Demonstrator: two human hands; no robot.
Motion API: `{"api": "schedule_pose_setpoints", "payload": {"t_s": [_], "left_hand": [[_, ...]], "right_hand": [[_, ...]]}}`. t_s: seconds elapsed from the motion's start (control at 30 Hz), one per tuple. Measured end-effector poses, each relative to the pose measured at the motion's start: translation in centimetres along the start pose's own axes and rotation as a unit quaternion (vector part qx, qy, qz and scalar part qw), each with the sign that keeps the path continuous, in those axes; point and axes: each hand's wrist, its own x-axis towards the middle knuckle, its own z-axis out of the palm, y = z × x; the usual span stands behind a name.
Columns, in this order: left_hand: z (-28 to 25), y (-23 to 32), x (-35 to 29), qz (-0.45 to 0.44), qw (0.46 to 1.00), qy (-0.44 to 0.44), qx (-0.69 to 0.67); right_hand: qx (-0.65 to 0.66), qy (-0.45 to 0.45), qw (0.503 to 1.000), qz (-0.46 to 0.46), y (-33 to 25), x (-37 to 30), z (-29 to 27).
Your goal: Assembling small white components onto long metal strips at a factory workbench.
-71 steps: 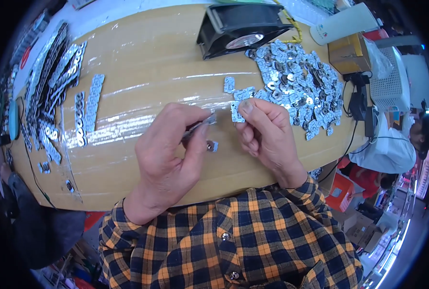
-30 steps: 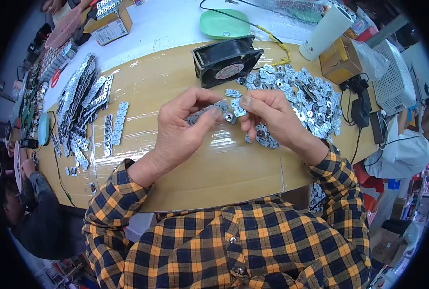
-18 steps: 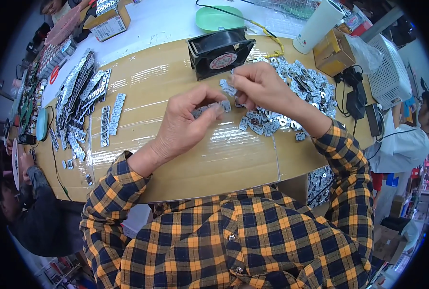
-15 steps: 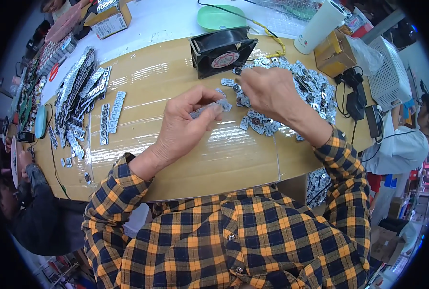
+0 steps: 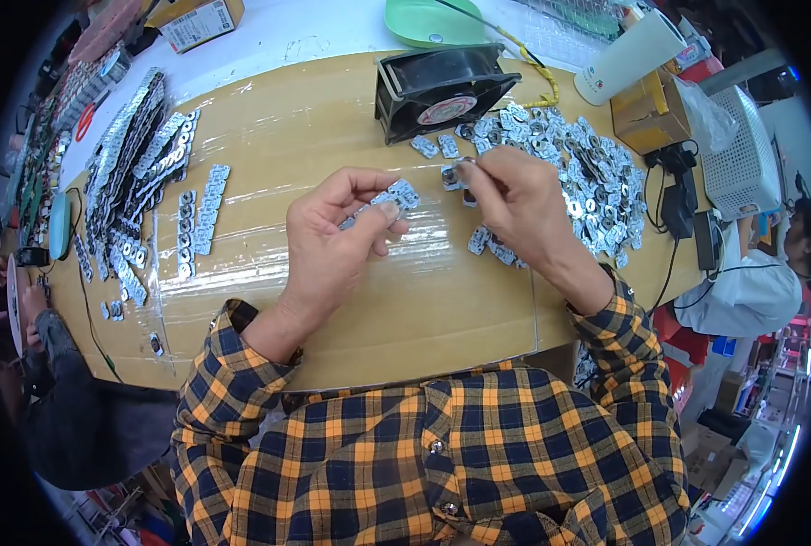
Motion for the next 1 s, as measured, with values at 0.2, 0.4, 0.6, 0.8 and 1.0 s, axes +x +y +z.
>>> {"api": "schedule_pose_setpoints", "payload": {"t_s": [0.2, 0.4, 0.6, 0.8, 1.0], "left_hand": [[-0.2, -0.8, 0.1, -0.026, 0.999, 0.014, 0.037], [-0.4, -1.0, 0.3, -0.012, 0.998, 0.000, 0.066], [-0.5, -1.1, 0.2, -0.021, 0.999, 0.020, 0.041], [-0.7, -0.9, -0.1, -0.061, 0.996, -0.017, -0.063], [-0.6, -0.7, 0.1, -0.075, 0.993, -0.032, -0.082]], "right_hand": [[-0.203, 0.040, 0.975, -0.085, -0.5, -0.5, -0.6], [-0.183, 0.002, 0.945, -0.271, 0.6, 1.9, 1.6], [-0.277, -0.088, 0.910, -0.296, 2.0, 1.0, -0.7], [-0.210, -0.037, 0.943, -0.255, 0.8, 0.1, -1.9], [-0.182, -0.053, 0.947, -0.261, 0.7, -0.4, -0.6]]}}
